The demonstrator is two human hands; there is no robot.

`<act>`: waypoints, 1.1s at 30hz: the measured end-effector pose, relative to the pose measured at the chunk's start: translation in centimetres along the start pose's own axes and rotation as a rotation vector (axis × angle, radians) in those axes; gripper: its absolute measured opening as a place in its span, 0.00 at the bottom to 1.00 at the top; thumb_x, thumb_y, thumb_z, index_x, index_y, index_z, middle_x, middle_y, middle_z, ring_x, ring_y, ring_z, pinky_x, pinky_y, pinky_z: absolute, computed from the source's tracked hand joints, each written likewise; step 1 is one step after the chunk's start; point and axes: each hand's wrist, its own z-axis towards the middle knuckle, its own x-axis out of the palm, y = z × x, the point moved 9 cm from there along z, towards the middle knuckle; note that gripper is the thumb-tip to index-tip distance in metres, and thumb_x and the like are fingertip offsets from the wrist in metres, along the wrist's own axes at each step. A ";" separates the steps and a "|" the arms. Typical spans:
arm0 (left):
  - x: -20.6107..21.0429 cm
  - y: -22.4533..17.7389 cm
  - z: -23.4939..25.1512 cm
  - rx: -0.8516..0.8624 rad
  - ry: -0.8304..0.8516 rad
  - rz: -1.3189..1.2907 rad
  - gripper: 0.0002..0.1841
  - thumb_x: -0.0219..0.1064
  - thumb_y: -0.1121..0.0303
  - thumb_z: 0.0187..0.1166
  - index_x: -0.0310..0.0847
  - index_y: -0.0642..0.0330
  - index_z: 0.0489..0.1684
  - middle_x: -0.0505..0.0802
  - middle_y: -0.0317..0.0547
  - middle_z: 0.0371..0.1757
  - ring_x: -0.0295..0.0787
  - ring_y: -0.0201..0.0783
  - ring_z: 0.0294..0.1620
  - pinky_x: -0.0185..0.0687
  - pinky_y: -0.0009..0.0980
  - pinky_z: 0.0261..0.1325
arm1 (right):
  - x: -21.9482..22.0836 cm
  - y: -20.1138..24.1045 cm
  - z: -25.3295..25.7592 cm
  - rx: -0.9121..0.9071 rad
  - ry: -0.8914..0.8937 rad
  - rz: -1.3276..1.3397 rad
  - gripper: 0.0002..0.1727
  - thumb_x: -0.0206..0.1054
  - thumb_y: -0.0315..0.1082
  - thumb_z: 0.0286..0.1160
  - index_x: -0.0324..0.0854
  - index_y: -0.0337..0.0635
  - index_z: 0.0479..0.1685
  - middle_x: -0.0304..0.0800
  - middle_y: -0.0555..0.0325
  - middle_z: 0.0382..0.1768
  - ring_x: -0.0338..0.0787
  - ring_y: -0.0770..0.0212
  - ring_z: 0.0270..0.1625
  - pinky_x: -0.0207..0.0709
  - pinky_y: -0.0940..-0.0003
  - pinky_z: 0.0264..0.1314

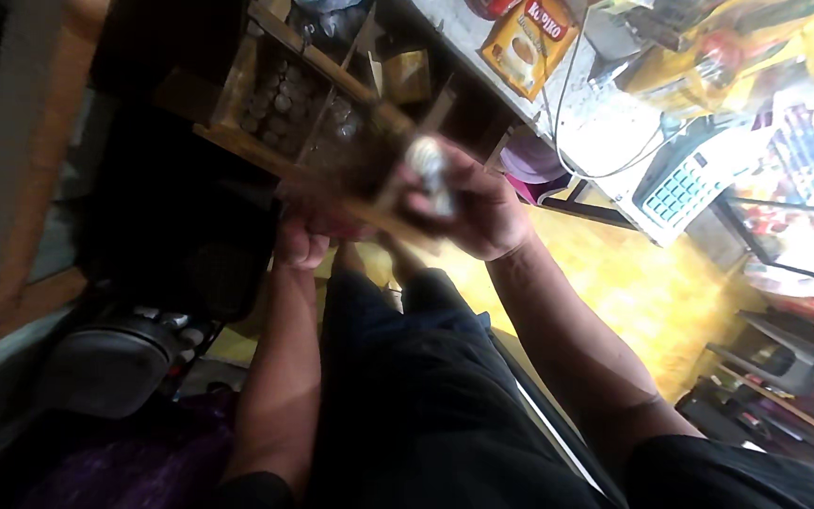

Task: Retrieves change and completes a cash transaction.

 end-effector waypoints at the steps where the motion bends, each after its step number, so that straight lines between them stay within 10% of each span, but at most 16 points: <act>1: 0.0 0.0 0.0 0.001 0.003 -0.003 0.07 0.65 0.58 0.83 0.87 0.47 0.41 0.94 0.34 0.35 0.92 0.30 0.39 0.91 0.32 0.51 | 0.0 0.0 0.0 0.004 -0.008 -0.007 0.21 0.49 0.29 0.85 0.74 0.40 0.73 0.88 0.46 0.58 0.91 0.56 0.57 0.88 0.63 0.58; 29: -0.2 0.1 0.2 -0.002 0.002 0.050 0.13 0.53 0.60 0.87 0.86 0.49 0.44 0.95 0.37 0.37 0.94 0.34 0.41 0.92 0.37 0.50 | 0.0 -0.4 0.7 0.043 -0.053 -0.098 0.20 0.53 0.30 0.81 0.78 0.42 0.70 0.90 0.48 0.58 0.91 0.56 0.57 0.88 0.61 0.59; 33: -0.5 0.3 0.2 0.012 0.013 0.013 0.11 0.55 0.60 0.87 0.86 0.47 0.44 0.94 0.35 0.35 0.93 0.31 0.39 0.92 0.34 0.49 | -0.2 -0.5 1.0 0.058 -0.106 -0.112 0.18 0.47 0.37 0.92 0.77 0.42 0.68 0.91 0.49 0.52 0.92 0.59 0.49 0.88 0.65 0.52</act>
